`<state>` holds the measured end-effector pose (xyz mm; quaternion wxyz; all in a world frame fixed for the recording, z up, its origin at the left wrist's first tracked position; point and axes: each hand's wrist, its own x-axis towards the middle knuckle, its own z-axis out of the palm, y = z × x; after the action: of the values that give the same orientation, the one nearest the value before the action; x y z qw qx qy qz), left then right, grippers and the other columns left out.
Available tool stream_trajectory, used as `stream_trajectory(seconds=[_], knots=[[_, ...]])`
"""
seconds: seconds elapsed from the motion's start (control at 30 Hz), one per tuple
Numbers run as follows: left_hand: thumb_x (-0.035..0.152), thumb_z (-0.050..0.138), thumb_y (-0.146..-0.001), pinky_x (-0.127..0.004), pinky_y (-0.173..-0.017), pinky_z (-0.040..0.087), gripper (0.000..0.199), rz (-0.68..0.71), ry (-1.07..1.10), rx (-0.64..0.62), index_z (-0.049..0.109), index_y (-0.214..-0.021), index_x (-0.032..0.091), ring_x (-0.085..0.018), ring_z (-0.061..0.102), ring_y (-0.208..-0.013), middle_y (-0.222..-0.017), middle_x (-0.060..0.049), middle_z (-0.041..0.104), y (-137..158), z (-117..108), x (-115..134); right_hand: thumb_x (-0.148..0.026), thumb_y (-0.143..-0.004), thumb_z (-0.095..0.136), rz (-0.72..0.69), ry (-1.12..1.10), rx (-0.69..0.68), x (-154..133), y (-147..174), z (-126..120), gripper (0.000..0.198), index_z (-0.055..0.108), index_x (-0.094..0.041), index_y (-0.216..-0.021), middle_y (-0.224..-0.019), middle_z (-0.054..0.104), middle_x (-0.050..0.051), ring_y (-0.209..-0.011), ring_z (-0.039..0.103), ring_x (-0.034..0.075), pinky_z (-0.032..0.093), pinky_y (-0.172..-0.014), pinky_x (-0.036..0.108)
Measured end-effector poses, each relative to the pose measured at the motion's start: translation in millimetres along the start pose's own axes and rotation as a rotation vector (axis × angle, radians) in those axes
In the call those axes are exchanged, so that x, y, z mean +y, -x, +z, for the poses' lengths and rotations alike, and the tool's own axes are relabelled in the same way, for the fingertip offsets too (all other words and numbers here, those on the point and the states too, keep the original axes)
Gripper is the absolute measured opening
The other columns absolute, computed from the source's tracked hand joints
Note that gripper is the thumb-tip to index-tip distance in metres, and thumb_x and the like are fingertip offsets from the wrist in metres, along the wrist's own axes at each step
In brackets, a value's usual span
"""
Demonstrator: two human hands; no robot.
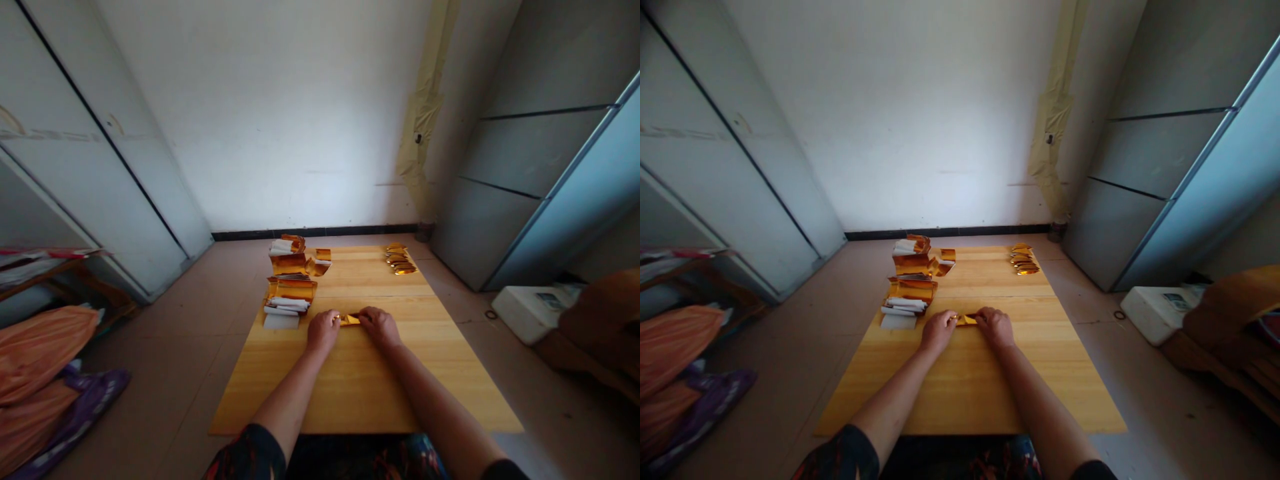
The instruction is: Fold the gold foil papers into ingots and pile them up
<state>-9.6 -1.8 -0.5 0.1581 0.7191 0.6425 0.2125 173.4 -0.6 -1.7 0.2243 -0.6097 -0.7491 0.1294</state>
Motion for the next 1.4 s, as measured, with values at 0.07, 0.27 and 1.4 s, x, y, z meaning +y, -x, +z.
stream_trajectory(seconds=[0.07,0.27,1.4], knots=[[0.020,0.049,-0.087,-0.025,-0.085,0.043,0.023,0.006,-0.081,0.006,0.064,-0.104,0.022,-0.016,0.061,-0.097,-0.102,-0.003,0.069,0,1,3,-0.028,-0.087,0.048,0.023,0.068,0.001,-4,-2,-1,0.020,0.065,-0.021,-0.092,-0.090,0.070,0.004,-0.084,0.062,0.016,0.040,-0.074,0.023],[0.020,0.049,-0.087,-0.026,-0.081,0.042,0.022,0.039,-0.210,0.050,0.060,-0.106,0.023,-0.018,0.060,-0.094,-0.098,-0.003,0.068,3,4,7,-0.032,-0.088,0.048,0.105,0.200,-0.031,-11,-4,-1,0.021,0.063,-0.019,-0.093,-0.091,0.069,0.006,-0.084,0.061,0.016,0.038,-0.071,0.023],[0.024,0.046,-0.089,-0.026,-0.073,0.043,0.020,-0.042,-0.314,-0.008,0.056,-0.105,0.022,-0.018,0.061,-0.088,-0.093,-0.005,0.067,-1,3,12,-0.028,-0.085,0.053,0.078,0.231,0.027,-9,2,6,0.012,0.058,-0.021,-0.093,-0.092,0.066,0.004,-0.087,0.057,0.017,0.033,-0.071,0.026]])
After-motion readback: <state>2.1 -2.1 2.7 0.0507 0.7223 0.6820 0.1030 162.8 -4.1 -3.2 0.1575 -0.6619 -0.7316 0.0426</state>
